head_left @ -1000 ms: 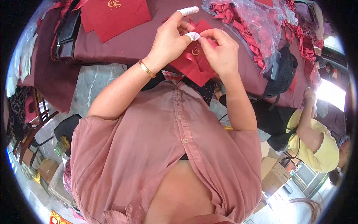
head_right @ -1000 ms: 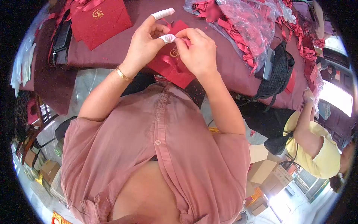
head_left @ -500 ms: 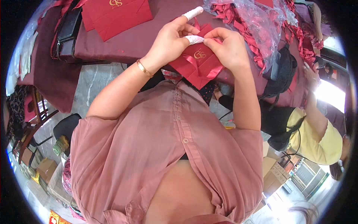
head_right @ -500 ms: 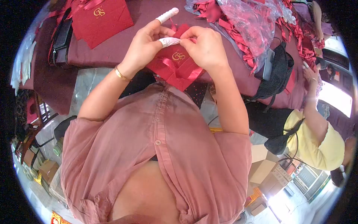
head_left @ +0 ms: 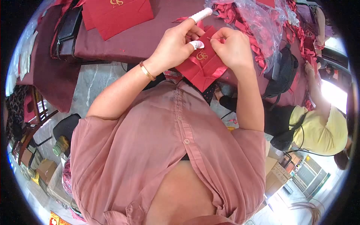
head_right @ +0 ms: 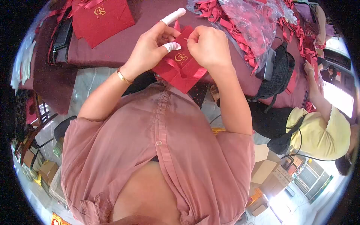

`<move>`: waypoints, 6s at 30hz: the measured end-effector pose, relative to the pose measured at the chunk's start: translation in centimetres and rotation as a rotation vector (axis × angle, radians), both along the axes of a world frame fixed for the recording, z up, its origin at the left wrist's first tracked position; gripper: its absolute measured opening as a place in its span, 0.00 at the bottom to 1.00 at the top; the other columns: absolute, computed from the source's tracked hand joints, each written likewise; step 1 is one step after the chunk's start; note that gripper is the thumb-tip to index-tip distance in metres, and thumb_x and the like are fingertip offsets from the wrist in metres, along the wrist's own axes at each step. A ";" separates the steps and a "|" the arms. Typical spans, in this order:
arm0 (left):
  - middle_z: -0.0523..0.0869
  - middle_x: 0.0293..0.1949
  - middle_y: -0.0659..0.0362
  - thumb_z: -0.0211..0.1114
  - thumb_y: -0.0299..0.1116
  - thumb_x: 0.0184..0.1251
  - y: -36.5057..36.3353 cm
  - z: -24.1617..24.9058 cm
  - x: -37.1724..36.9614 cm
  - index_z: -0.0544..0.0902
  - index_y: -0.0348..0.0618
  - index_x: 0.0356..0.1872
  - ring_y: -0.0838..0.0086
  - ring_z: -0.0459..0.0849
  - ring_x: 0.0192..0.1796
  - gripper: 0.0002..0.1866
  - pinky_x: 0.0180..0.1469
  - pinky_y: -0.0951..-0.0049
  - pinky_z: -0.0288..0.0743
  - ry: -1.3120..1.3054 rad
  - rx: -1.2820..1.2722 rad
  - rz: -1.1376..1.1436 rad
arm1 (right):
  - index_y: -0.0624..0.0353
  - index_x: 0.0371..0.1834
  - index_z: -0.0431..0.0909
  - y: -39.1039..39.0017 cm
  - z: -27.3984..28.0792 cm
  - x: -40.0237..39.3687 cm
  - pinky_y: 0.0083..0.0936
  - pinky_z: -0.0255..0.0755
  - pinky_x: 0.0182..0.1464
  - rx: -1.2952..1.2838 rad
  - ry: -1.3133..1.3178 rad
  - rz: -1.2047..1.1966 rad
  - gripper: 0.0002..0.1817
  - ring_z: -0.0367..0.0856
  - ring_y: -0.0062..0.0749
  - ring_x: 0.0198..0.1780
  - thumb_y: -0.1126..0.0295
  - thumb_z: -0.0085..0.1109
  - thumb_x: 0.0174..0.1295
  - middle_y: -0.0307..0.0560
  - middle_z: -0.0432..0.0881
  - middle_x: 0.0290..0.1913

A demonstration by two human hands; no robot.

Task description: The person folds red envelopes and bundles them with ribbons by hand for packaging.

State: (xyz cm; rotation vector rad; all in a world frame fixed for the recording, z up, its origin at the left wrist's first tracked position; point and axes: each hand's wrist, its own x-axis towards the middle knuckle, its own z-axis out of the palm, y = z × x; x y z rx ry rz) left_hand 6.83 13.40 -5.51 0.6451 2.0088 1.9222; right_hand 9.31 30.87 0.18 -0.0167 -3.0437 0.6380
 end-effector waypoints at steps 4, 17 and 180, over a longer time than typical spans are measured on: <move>0.84 0.44 0.59 0.67 0.17 0.58 0.1 -0.2 0.0 0.74 0.40 0.61 0.78 0.83 0.45 0.28 0.52 0.74 0.79 0.056 -0.049 0.001 | 0.59 0.26 0.83 -0.6 0.3 0.3 0.44 0.78 0.43 0.101 0.049 0.084 0.05 0.84 0.53 0.35 0.69 0.61 0.52 0.57 0.84 0.28; 0.85 0.39 0.60 0.66 0.17 0.59 0.5 0.7 0.1 0.79 0.36 0.51 0.79 0.83 0.41 0.18 0.48 0.75 0.78 0.139 -0.054 0.047 | 0.59 0.34 0.79 -2.0 -0.8 0.4 0.44 0.79 0.40 0.239 0.106 0.062 0.07 0.85 0.50 0.35 0.70 0.62 0.55 0.54 0.85 0.35; 0.77 0.56 0.47 0.66 0.32 0.65 -0.7 1.2 -3.9 0.71 0.44 0.68 0.55 0.76 0.56 0.29 0.61 0.59 0.68 0.906 -0.521 0.283 | 0.63 0.44 0.78 4.8 -4.9 2.4 0.36 0.76 0.39 -0.498 0.019 -0.353 0.19 0.84 0.43 0.34 0.63 0.68 0.55 0.51 0.83 0.31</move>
